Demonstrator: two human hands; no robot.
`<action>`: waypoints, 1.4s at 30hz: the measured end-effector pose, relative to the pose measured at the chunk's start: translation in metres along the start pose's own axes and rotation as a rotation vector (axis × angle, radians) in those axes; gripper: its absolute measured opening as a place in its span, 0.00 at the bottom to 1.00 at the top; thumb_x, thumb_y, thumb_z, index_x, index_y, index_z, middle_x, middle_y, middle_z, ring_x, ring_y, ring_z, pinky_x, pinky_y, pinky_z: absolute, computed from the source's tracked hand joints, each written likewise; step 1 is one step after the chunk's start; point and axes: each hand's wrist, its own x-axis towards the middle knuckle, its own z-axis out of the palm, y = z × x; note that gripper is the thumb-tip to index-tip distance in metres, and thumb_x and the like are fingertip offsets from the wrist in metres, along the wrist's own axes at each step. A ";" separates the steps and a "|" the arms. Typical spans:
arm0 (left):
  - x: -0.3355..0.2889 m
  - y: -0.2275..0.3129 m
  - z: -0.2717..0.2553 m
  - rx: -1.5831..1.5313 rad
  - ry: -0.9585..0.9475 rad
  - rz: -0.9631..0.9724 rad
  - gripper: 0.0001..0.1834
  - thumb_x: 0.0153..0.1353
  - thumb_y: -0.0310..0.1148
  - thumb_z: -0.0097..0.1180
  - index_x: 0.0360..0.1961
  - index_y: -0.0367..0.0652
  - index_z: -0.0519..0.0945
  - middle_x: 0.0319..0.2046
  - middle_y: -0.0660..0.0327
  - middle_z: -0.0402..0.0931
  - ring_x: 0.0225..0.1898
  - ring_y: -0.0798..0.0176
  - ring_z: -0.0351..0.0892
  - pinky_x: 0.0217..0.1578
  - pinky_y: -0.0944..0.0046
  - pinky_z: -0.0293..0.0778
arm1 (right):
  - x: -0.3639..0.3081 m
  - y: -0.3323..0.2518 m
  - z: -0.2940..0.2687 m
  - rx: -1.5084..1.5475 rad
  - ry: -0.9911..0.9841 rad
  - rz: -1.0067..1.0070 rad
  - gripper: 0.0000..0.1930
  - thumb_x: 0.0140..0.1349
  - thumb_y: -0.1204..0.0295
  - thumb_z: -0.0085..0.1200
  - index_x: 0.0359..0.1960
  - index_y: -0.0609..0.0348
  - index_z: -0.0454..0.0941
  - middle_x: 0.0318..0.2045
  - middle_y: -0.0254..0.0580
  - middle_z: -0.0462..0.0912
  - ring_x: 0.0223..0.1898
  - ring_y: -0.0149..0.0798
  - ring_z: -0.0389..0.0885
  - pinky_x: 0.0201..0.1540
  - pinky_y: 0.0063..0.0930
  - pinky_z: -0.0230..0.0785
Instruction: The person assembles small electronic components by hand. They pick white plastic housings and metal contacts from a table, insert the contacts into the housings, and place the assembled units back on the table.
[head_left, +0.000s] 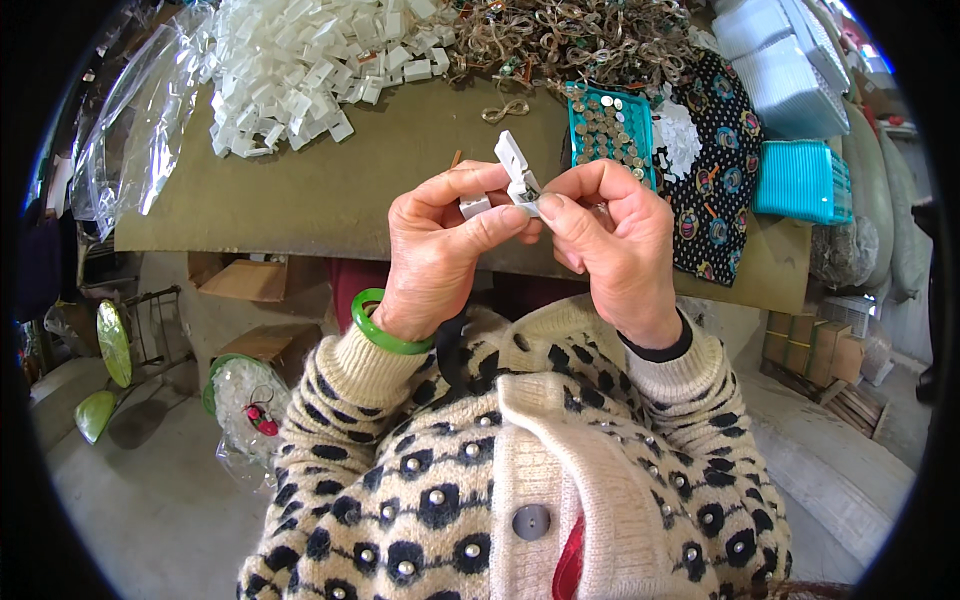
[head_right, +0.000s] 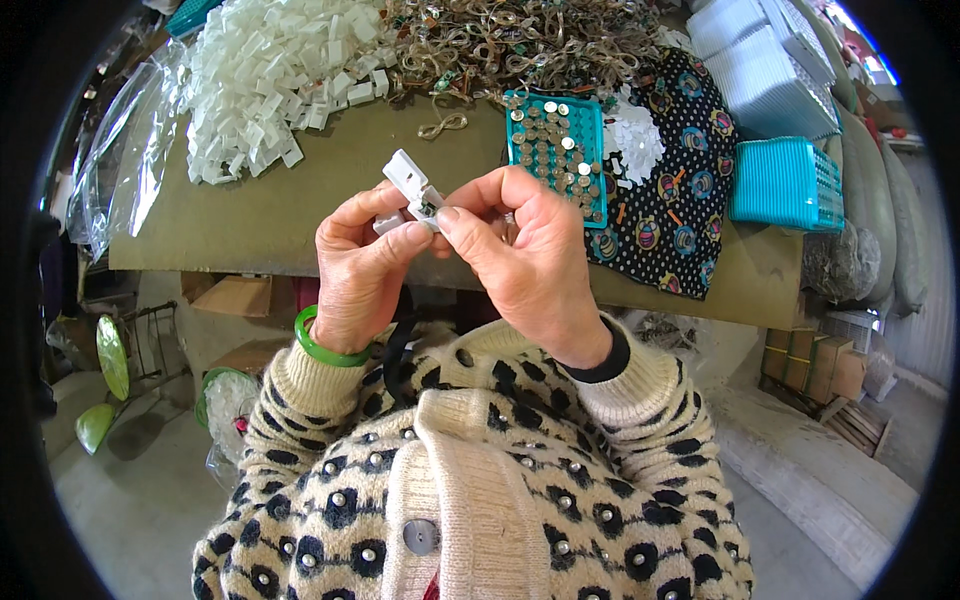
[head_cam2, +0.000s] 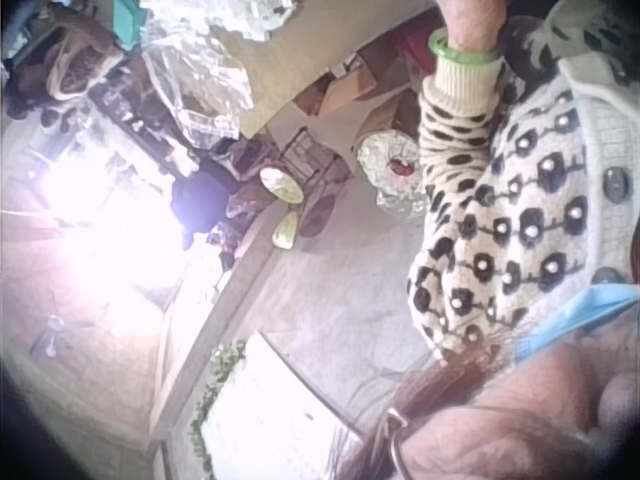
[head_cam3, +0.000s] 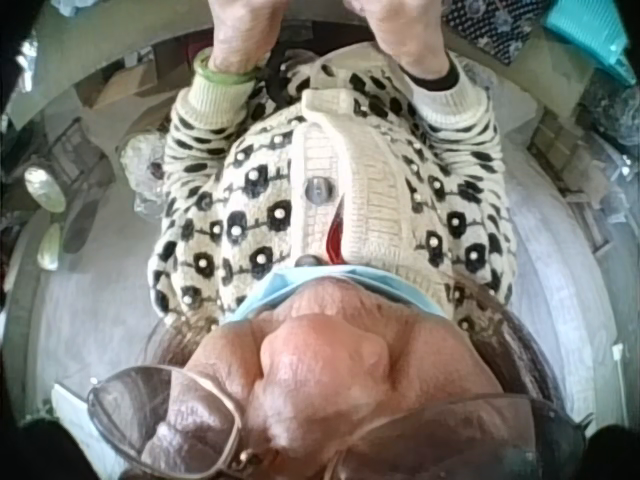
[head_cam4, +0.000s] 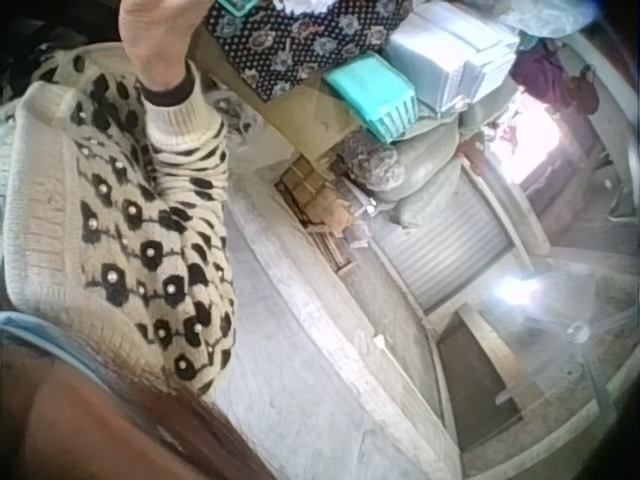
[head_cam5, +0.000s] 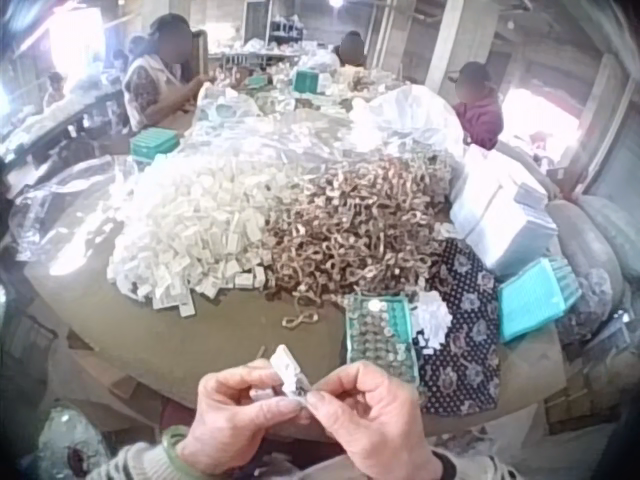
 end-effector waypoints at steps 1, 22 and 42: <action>0.001 -0.001 0.000 0.001 0.007 0.010 0.16 0.57 0.15 0.61 0.47 0.34 0.80 0.40 0.54 0.79 0.37 0.58 0.84 0.41 0.60 0.83 | 0.000 0.001 0.000 -0.015 -0.001 -0.025 0.05 0.64 0.75 0.57 0.37 0.64 0.75 0.27 0.33 0.80 0.23 0.20 0.71 0.25 0.14 0.63; -0.002 0.008 0.020 0.506 0.239 0.111 0.08 0.55 0.18 0.63 0.37 0.33 0.81 0.28 0.62 0.79 0.26 0.70 0.78 0.26 0.72 0.73 | 0.006 0.028 0.003 -0.746 0.176 -0.868 0.11 0.55 0.90 0.53 0.37 0.63 0.76 0.33 0.44 0.77 0.30 0.36 0.76 0.31 0.24 0.69; -0.006 0.021 0.031 0.023 0.214 -0.084 0.20 0.62 0.21 0.57 0.55 0.31 0.73 0.32 0.59 0.79 0.32 0.65 0.80 0.30 0.66 0.79 | -0.004 0.018 -0.002 0.704 -0.082 0.383 0.08 0.62 0.84 0.52 0.42 0.63 0.72 0.28 0.40 0.78 0.19 0.26 0.70 0.21 0.20 0.62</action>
